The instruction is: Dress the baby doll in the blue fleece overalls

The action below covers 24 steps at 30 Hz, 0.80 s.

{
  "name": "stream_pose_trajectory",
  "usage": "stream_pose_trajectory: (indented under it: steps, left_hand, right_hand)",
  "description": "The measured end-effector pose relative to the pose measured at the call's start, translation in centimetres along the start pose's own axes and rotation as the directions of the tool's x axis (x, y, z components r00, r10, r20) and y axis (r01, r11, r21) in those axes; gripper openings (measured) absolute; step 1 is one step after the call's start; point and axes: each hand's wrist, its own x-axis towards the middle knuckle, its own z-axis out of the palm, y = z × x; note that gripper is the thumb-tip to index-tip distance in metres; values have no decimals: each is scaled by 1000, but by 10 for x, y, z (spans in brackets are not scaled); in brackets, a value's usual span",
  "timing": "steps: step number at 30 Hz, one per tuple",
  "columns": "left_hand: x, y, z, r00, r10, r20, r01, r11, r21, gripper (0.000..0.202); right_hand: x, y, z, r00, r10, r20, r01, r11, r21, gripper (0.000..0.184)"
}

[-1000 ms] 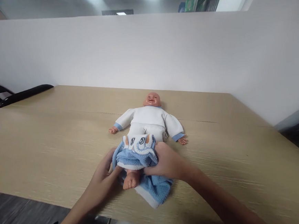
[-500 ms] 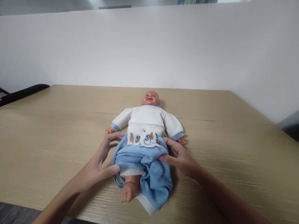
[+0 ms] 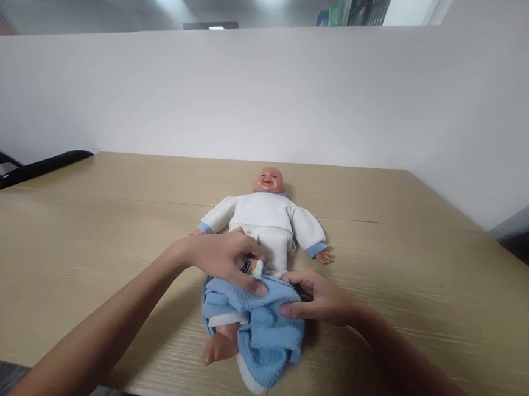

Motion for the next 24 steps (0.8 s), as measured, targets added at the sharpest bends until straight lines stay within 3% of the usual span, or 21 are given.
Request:
stream_pose_trajectory:
  steps: [2, 4, 9, 13, 15, 17, 24]
  left_hand:
    - [10, -7, -2, 991, 76, 108, -55, 981, -188, 48]
    - [19, -14, -1, 978, 150, 147, -92, 935, -343, 42]
    - [33, -26, 11, 966, 218, 138, -131, 875, -466, 34]
    - [35, -27, 17, 969, 230, 89, -158, 857, -489, 31]
    - [35, -27, 18, 973, 214, 88, -146, 865, -480, 32]
    - [34, -27, 17, 973, 206, 102, -132, 865, -484, 33]
    - [28, -31, 12, 915, 314, 252, -99, 782, -615, 42]
  right_hand:
    - [-2, -2, 2, 999, -34, -23, 35, 998, 50, 46]
    - [-3, -2, 5, 996, -38, -76, 49, 988, 144, 52]
    - [-5, -2, 12, 986, 5, -165, 47, 950, 308, 54]
    - [-7, -9, 12, 999, 54, 0, -52, 962, 269, 61]
    - [-9, -13, 12, 993, 81, 87, -96, 978, 184, 52]
    - [-11, -14, 12, 991, 94, 97, -106, 986, 127, 41]
    - [-14, 3, 10, 980, -24, -196, 71, 969, 238, 46]
